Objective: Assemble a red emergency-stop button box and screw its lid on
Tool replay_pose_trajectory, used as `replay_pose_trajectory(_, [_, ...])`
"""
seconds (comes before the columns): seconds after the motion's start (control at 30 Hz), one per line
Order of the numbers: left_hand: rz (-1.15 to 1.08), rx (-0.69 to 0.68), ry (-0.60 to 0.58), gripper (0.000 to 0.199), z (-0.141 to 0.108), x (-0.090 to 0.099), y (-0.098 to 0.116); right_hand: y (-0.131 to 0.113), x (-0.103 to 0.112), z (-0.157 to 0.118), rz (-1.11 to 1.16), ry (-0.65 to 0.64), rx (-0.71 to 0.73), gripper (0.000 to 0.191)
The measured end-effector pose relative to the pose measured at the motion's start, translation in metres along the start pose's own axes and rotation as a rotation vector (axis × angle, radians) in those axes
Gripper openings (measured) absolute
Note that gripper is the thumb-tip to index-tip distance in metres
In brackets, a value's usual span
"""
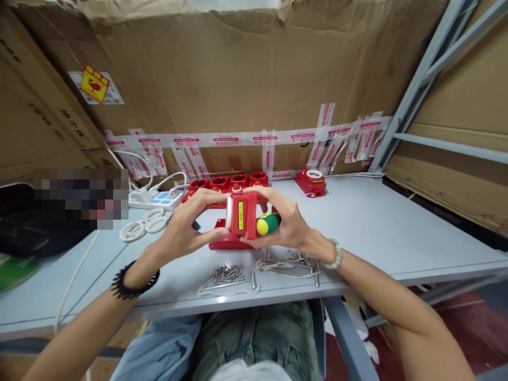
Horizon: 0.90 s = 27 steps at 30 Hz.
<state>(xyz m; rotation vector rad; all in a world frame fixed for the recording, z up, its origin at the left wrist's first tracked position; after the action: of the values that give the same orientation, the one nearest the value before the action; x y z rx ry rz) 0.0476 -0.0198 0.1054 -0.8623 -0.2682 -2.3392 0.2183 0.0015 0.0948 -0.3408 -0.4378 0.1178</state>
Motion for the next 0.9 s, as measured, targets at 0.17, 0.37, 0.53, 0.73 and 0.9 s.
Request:
replay_pose_trajectory(0.17, [0.097,-0.203,0.032,0.050,-0.001,0.008,0.021,0.008,0.002,0.003,0.298,-0.033,-0.156,0.067])
replay_pose_trajectory(0.37, [0.195,-0.292,0.086,0.053,-0.004,0.009,0.038,0.019,-0.004,0.005,0.532,-0.131,-0.599,0.039])
replay_pose_trajectory(0.53, [0.313,-0.386,0.124,0.046,-0.007,0.008,0.047,0.025,-0.017,-0.004,0.682,-0.298,-0.794,0.047])
replay_pose_trajectory(0.73, [0.432,-0.463,0.115,0.031,-0.008,0.011,0.059,0.029,-0.028,-0.012,0.884,-0.342,-0.873,0.047])
replay_pose_trajectory(0.9, [0.390,-0.449,0.092,0.031,-0.008,0.010,0.053,0.031,-0.028,-0.016,0.875,-0.376,-0.908,0.054])
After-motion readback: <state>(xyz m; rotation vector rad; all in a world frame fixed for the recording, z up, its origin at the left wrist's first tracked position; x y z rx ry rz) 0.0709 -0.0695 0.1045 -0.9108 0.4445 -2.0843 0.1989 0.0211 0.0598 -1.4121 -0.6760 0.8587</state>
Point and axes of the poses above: each hand's wrist, its own z-axis towards the middle knuckle, its own x-axis out of the back of the hand, y = z × x, the point moved 7 cm from there along z, towards the middle knuckle, and after that the axes turned 15 degrees about z, right-handed, at the moved point
